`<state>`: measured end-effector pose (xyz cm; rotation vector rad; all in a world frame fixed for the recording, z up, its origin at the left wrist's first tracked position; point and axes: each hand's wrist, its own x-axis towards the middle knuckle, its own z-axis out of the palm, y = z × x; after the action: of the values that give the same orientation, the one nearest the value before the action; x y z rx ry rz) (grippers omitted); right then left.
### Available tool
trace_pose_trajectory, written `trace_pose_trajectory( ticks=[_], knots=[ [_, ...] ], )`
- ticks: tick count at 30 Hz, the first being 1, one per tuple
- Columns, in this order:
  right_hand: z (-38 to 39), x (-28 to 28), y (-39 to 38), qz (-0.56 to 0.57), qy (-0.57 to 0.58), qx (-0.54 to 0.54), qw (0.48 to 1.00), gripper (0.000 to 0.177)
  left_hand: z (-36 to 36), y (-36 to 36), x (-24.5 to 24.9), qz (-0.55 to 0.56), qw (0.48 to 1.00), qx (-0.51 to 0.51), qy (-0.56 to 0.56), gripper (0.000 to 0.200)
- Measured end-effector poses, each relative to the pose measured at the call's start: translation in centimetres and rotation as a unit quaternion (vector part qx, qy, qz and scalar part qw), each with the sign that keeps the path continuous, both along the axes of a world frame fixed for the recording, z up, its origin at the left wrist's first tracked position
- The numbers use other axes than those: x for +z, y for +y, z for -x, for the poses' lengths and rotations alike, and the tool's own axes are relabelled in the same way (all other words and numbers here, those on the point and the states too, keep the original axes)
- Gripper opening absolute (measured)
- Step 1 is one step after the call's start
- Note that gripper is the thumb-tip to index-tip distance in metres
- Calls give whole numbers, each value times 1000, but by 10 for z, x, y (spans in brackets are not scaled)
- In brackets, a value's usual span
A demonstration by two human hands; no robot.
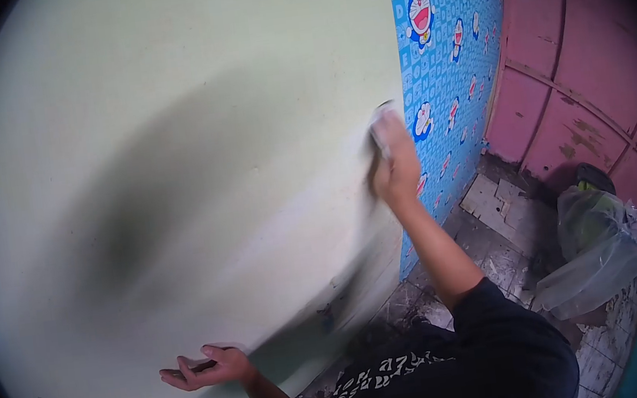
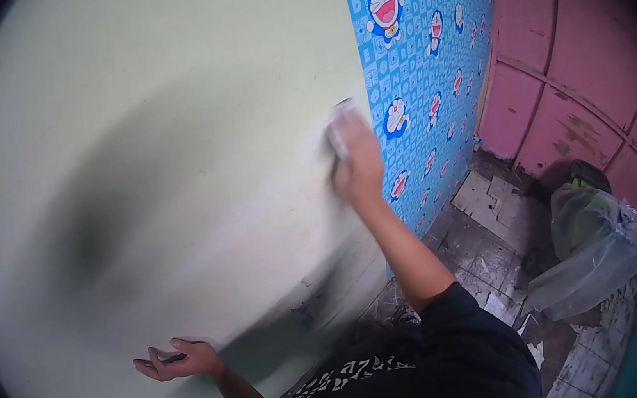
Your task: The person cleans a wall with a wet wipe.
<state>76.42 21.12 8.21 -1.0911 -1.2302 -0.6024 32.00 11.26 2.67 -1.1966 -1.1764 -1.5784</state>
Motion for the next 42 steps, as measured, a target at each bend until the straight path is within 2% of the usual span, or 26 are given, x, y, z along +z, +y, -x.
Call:
trace_pose_trajectory(
  ticks=[1,4,6,8,10,11,14,16,18,21,24,26,28,31,34,38,40,42],
  knots=[
    [-5,-1,6,-2,61,-19,998,44,-1,0,0,1,1000,-7,-6,48],
    [-1,5,5,-15,41,-8,999,42,2,0,-2,-2,1000,-9,-3,48],
    [24,10,-10,-16,-55,37,998,44,2,2,-3,-4,1000,-8,-1,48],
    [19,16,-18,14,-146,30,989,42,1,2,-4,-4,1000,-9,-8,48],
    [-4,9,8,-49,-56,8,997,41,-1,2,0,-8,1000,-19,-7,49],
    [-11,3,16,-23,67,7,997,40,-2,1,0,-10,1000,-23,-8,49],
    [-8,8,13,-22,65,-3,998,39,1,-1,-2,4,1000,-8,-3,49],
    [22,12,-5,-35,-46,36,998,39,2,1,-2,0,1000,-3,-2,49],
    [23,17,-22,22,-166,32,985,40,1,1,-3,3,1000,-9,-6,49],
    [-20,9,8,3,66,-7,998,40,-1,-4,-2,13,1000,-14,-16,49],
    [-3,7,4,-5,21,9,1000,41,-2,-1,0,12,1000,-4,-10,49],
    [24,8,-14,-2,-78,64,995,40,0,-2,-2,17,1000,2,-3,48],
    [20,7,-25,49,-162,33,985,39,-1,0,-3,14,1000,-6,-6,48],
    [-5,-3,0,14,47,31,998,40,-3,-4,-2,19,1000,-15,-18,47],
    [3,0,0,18,75,19,997,42,-4,-3,-1,14,1000,-7,-8,47],
    [55,5,-28,11,-100,95,990,54,-4,0,-1,13,1000,-2,-12,47],
    [40,1,-24,19,-123,73,989,49,-7,1,-1,14,1000,-6,-15,47],
    [13,-5,-7,11,30,51,998,45,-7,-1,0,21,1000,-8,-21,47]
  ],
)
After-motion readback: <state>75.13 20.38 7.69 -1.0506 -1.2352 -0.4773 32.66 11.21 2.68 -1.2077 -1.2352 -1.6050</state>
